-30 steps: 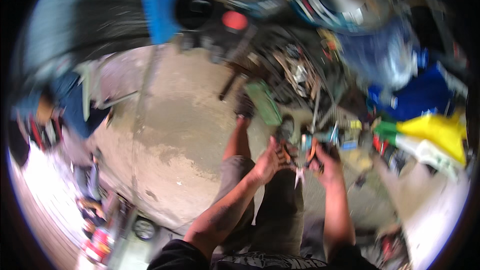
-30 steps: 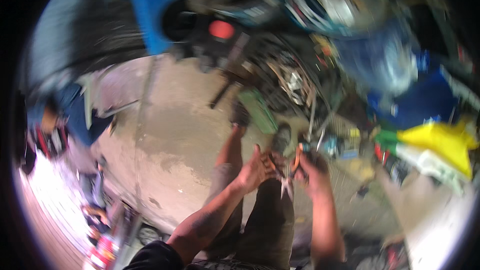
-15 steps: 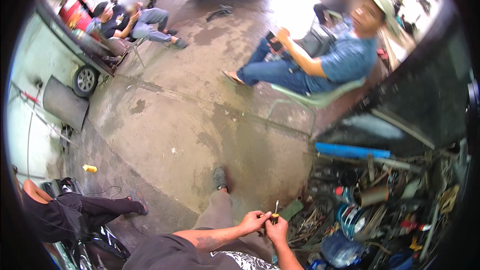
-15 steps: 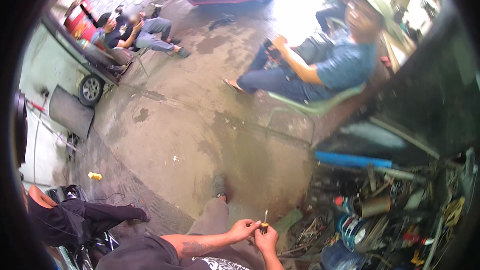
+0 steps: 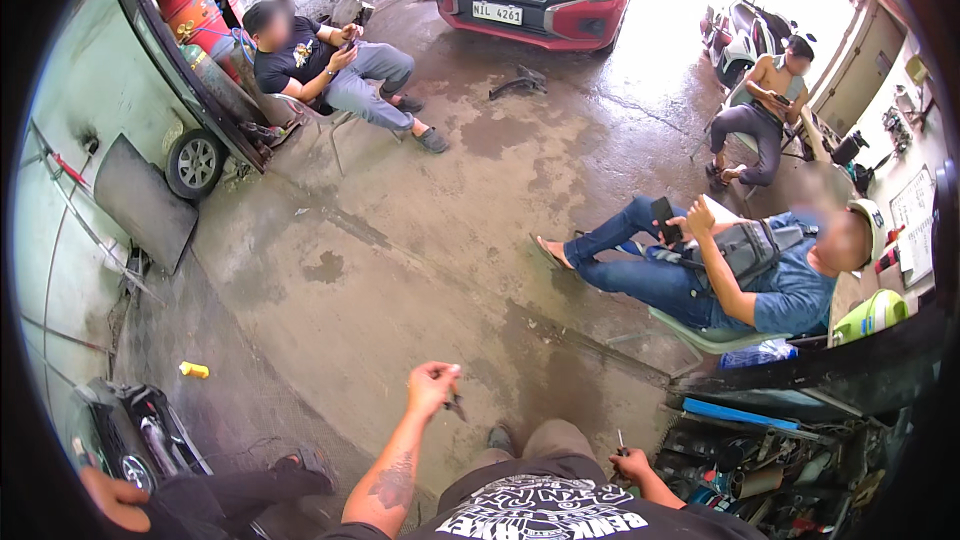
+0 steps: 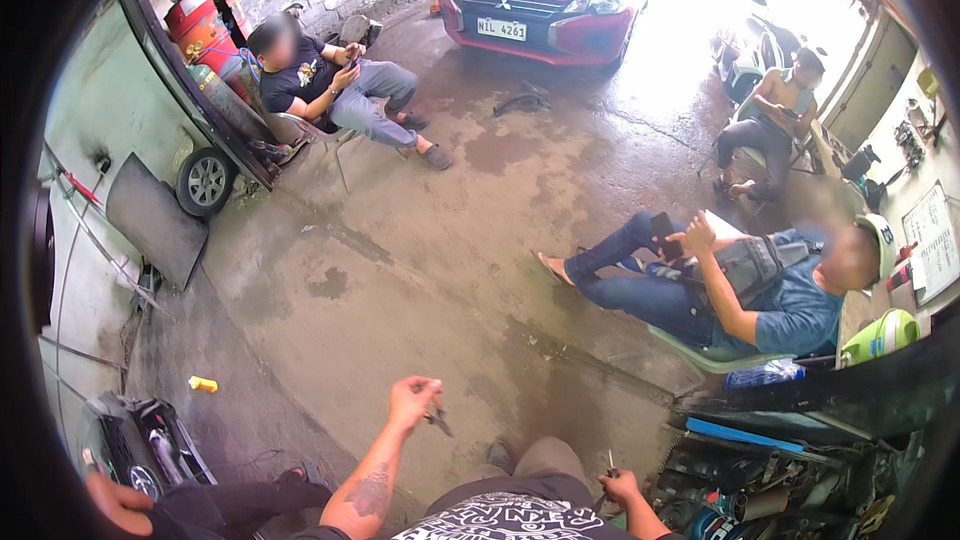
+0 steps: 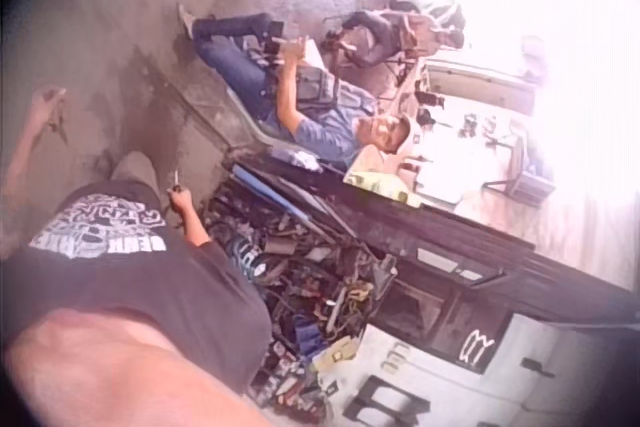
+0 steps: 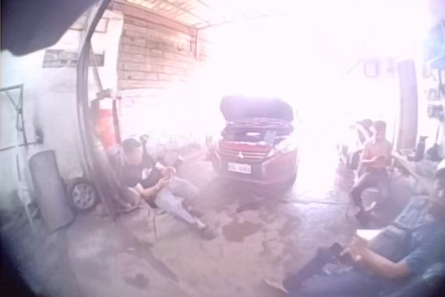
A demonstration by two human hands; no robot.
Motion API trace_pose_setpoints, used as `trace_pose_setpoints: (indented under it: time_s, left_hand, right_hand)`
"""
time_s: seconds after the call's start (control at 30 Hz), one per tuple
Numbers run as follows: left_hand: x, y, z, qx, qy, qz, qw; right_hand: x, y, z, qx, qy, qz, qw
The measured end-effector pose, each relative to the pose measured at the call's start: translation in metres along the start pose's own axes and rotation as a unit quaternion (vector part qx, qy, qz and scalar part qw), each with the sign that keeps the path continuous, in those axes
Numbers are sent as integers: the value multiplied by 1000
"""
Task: The person picks up a blue tool case, opens it, and selects a socket wrench to loosen components in the engine bay of a car. They then use pliers to work on wires and connectors near the top of the engine.
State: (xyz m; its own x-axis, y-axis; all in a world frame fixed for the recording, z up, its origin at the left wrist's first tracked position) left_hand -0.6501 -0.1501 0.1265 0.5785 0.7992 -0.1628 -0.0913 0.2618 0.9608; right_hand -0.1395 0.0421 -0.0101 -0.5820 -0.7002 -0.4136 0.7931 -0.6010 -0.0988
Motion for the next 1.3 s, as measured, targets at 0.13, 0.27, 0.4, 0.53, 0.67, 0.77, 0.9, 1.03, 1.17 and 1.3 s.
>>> trace_pose_setpoints:
  time_s: [0.13, 0.27, 0.4, 0.53, 0.67, 0.77, 0.9, 1.03, 1.17, 1.3]
  left_hand:
    - [-91, -14, -103, -67, 66, 9, 996]
    - [-123, -58, -194, -201, 70, -3, 977]
    - [-130, -81, -255, -204, 64, -225, 951]
    - [-141, -78, -314, -247, 63, -230, 939]
    - [-136, -73, -428, -325, 115, -143, 928]
    - [-137, -52, -555, -270, 141, -147, 941]
    - [-136, 16, -777, -179, 205, -78, 959]
    - [-114, 142, -1003, -72, 116, -85, 987]
    - [-57, 268, -1215, 56, 16, -90, 994]
    - [27, 354, -1391, 119, -48, -24, 991]
  right_hand:
    - [7, -20, -39, 52, -16, 75, 996]
    - [30, -102, -94, 20, 7, 244, 969]
    - [49, -327, -131, 27, -26, 207, 978]
    - [60, -658, -97, -63, -44, 2, 997]
    - [53, -975, -35, -322, 14, 1, 947]
    - [57, -1125, -27, -335, 13, -15, 942]
    - [81, -1234, -61, -252, 4, -15, 968]
    - [82, -1253, -93, -143, -8, -17, 989]
    - [73, -1285, -122, -96, -20, -84, 992]
    - [57, -1407, -160, -77, -26, -230, 970]
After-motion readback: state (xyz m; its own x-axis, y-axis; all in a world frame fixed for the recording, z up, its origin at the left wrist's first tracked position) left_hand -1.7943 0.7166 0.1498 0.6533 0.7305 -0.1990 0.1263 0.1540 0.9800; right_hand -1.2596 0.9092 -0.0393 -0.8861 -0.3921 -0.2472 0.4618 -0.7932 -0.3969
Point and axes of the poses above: each hand's wrist, its own z-axis away from the middle knuckle, its own x-axis out of the palm, y = z × x, the point moved 4 cm from there along -z, towards the middle knuckle, and after that the axes turned 13 degrees about x, right-handed, at the moved point
